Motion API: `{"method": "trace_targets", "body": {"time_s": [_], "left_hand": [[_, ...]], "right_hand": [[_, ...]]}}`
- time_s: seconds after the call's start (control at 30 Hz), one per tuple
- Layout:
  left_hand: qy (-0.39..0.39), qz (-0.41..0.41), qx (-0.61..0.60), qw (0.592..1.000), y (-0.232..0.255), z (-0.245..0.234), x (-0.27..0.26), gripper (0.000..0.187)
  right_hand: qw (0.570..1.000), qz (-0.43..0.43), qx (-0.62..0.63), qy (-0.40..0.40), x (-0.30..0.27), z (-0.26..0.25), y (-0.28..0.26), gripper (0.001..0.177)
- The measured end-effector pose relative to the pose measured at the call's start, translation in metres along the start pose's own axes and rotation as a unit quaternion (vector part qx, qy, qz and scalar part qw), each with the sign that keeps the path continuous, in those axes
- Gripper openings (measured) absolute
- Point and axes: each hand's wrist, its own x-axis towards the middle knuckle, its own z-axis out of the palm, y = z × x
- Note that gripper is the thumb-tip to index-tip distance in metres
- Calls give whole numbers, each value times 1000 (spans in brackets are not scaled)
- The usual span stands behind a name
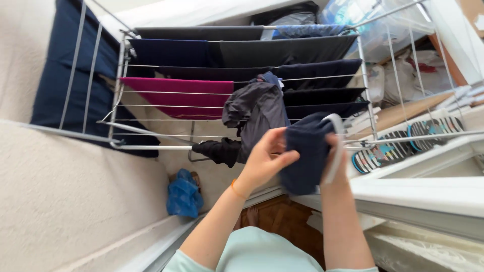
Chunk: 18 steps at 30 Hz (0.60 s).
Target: Hanging wet clothes and laundry items on a drying rack located on a balcony.
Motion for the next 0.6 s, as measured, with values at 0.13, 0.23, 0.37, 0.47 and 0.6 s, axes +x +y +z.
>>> {"method": "trace_targets", "body": {"time_s": [0.13, 0.23, 0.37, 0.47, 0.6], "left_hand": [[142, 25, -79, 986, -2, -10, -22, 58], [189, 5, -112, 976, 13, -15, -38, 55], [183, 43, 92, 978, 42, -9, -46, 54], [184, 44, 253, 949, 60, 1, -50, 59], [266, -8, 138, 954, 35, -11, -54, 42]], "right_hand": [[968, -48, -246, -15, -8, 32, 34, 43], [917, -100, -385, -26, -13, 50, 42, 42], [959, 36, -240, -149, -27, 93, 39, 47], [948, 14, -257, -185, -23, 71, 58, 49], [955, 51, -215, -199, -23, 70, 55, 49]]}}
